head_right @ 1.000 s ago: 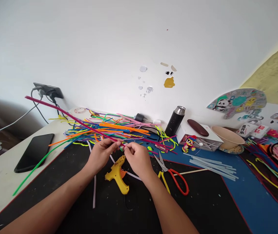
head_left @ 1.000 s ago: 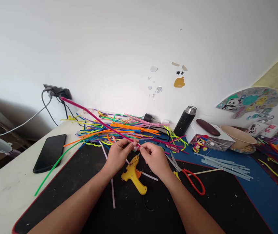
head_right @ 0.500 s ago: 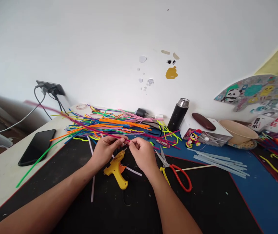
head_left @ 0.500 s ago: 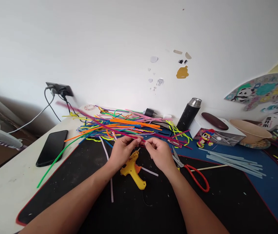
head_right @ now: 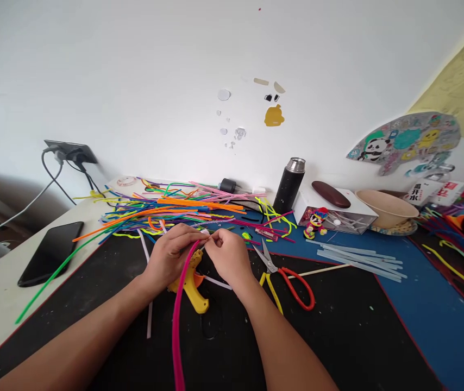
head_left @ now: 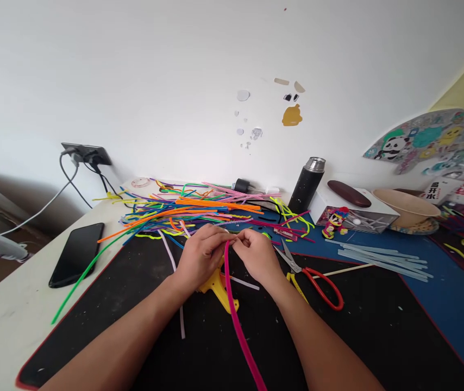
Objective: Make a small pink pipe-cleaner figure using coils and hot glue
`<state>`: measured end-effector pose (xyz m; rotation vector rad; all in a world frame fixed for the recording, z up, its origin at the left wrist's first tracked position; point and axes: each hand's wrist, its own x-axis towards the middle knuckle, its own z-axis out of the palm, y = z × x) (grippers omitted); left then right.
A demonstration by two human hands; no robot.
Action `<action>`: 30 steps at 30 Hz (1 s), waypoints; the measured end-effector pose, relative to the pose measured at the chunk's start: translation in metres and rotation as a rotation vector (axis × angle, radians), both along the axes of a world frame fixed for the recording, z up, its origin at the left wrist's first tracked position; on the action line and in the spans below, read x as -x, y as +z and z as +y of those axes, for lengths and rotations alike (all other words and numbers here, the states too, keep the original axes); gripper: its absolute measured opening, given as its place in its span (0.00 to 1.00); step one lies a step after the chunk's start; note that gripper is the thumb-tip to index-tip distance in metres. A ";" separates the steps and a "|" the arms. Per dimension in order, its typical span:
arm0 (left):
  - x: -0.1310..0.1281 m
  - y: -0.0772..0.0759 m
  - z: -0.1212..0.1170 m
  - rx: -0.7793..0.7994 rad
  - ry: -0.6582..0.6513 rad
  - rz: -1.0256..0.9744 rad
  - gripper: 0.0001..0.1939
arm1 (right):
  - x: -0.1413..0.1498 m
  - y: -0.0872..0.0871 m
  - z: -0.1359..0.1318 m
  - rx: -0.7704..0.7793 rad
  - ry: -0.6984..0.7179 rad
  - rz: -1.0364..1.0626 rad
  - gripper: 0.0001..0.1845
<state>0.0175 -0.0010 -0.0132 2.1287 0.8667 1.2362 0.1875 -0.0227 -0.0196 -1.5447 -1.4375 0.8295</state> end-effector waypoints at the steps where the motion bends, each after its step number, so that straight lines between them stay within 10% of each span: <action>1: 0.000 0.001 0.000 0.026 0.007 -0.015 0.10 | 0.000 0.000 0.000 0.003 0.009 0.026 0.10; 13: 0.007 0.001 0.017 0.931 -0.035 -0.823 0.16 | -0.002 0.018 -0.004 -0.020 0.162 0.363 0.19; 30: 0.005 -0.003 0.011 1.024 -0.138 -0.782 0.15 | 0.002 0.015 -0.006 0.084 0.215 0.602 0.20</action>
